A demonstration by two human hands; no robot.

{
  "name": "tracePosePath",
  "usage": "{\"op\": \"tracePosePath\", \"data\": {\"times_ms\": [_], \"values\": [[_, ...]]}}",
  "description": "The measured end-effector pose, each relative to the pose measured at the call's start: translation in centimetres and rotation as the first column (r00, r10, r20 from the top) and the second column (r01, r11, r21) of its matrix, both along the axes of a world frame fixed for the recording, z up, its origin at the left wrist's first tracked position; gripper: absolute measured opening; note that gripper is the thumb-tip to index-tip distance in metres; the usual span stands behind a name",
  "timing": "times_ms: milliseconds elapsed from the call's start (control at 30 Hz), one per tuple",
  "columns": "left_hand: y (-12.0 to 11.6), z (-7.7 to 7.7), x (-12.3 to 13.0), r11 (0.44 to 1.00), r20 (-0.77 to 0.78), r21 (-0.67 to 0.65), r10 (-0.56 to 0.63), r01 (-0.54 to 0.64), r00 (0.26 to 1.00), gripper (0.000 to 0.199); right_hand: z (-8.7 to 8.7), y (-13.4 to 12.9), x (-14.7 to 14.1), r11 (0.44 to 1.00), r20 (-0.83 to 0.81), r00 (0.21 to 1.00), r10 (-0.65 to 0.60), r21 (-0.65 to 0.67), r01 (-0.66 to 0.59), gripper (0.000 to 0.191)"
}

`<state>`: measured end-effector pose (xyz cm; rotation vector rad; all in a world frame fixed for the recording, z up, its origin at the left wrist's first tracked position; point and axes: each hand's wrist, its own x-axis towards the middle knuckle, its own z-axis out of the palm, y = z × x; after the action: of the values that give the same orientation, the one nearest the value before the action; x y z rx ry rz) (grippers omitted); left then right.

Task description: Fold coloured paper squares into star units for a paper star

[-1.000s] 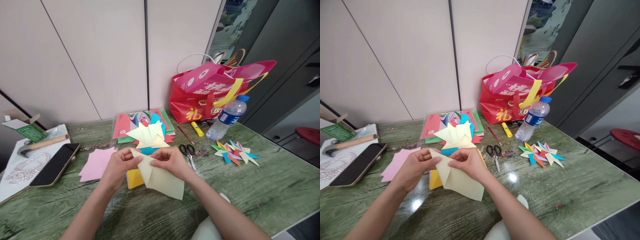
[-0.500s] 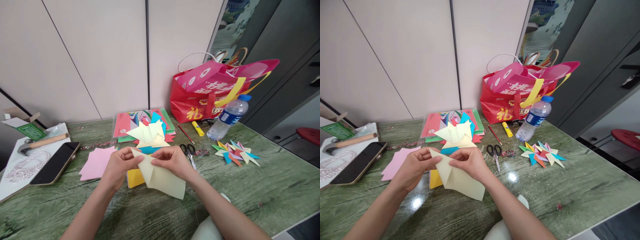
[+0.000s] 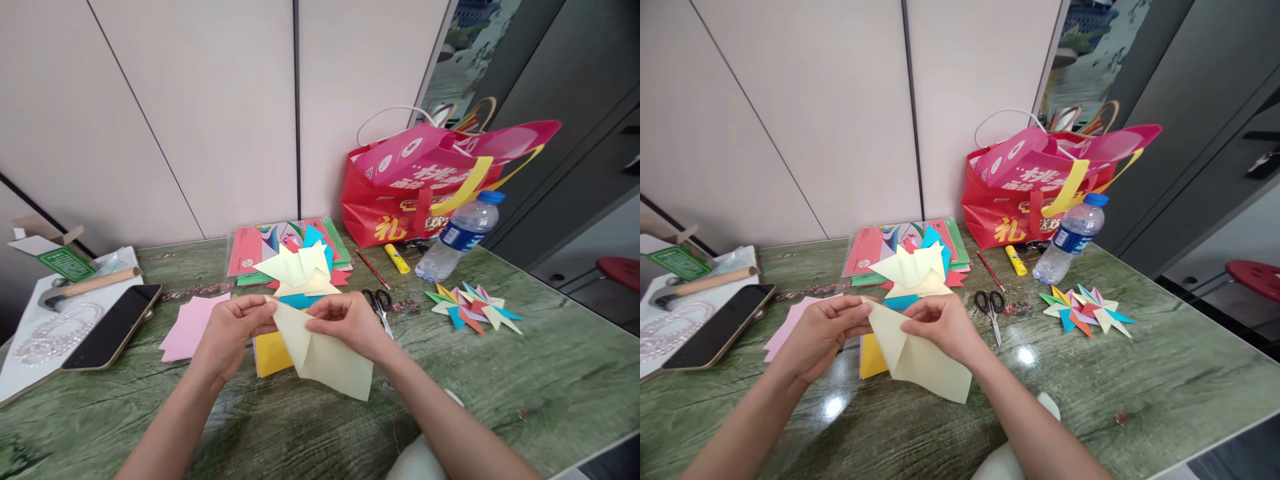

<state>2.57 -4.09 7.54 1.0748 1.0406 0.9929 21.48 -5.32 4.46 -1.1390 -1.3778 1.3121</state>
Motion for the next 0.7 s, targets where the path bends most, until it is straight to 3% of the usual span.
{"op": "tracePosePath", "data": {"times_ms": [467,700], "values": [[-0.12,0.2,0.06,0.997,-0.026,-0.019,0.069,-0.069,0.997,0.018,0.22,-0.12,0.24,0.999,-0.037,0.999,0.037,-0.037,-0.038,0.021],[-0.2,0.47,-0.25,1.0,0.013,-0.015,0.003,-0.003,1.0,0.017,0.2,-0.11,0.34,0.999,-0.03,0.999,0.015,-0.029,-0.016,0.019]]}}
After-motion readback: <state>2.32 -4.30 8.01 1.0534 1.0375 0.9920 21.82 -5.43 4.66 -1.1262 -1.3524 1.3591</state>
